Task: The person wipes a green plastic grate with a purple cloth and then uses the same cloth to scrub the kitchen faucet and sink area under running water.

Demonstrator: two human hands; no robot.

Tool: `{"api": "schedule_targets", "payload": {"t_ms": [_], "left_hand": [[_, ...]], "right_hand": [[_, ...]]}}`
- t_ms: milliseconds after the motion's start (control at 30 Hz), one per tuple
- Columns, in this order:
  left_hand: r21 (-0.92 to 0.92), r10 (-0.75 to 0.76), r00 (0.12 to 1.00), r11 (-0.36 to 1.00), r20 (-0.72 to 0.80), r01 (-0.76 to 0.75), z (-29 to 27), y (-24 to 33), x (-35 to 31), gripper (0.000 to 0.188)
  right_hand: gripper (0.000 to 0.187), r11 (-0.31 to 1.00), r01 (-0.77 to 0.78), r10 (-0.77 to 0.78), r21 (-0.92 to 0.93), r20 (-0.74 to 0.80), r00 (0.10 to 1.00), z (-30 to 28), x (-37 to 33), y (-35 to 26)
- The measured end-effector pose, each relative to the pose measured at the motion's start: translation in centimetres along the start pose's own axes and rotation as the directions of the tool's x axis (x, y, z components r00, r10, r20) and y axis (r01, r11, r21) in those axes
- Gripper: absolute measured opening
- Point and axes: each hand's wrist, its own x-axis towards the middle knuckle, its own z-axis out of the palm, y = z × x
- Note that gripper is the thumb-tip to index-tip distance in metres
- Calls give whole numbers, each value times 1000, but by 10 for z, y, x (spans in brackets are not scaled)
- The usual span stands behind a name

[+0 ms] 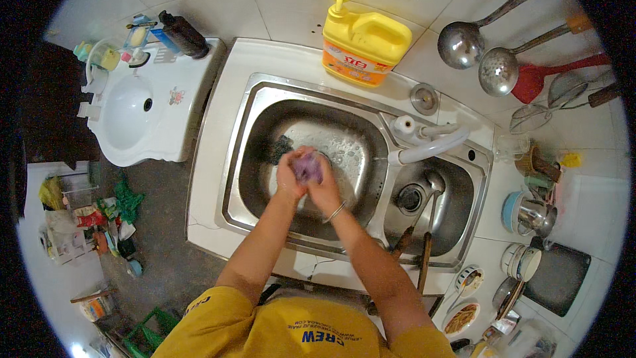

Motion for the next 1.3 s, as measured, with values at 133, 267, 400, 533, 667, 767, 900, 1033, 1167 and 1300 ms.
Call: {"api": "schedule_targets", "payload": {"t_ms": [133,267,400,533,667,767,900,1033,1167,1300], "left_hand": [[107,66,985,993,-162,-49,15,9,-27,49],[593,32,977,791,213,-155,8,-20,-41,33],[419,-8,991,907,133,-48,-3,-24,-13,26],[503,192,969,860,-154,-91,-9,0,4,33],[984,720,679,-38,147,-173,-38,16,31,50],[993,668,735,-86,115,-76,-67,28,56,55],[980,284,956,156,71,-120,-157,-7,102,44],[760,149,961,644,-234,85,-42,-19,26,30],[458,-259,961,845,-101,276,21,-12,-20,35],[703,69,998,710,-13,-40,-43,-21,27,40]], "right_hand": [[21,871,283,-309,-401,0,951,15,-13,-35],[14,928,-173,171,-330,-36,985,-11,57,-1],[20,970,-111,49,-217,-274,961,-21,60,-1],[25,974,-163,219,159,-458,861,-8,26,12],[27,865,-311,453,393,-347,821,-18,8,30],[27,791,-309,533,528,-347,772,-41,17,42],[23,626,-215,557,750,-237,796,-62,27,35],[27,641,-253,518,725,-166,839,-80,28,39],[41,856,-344,384,386,-31,923,-44,16,16],[46,843,-494,478,212,123,870,-24,4,-19]]}}
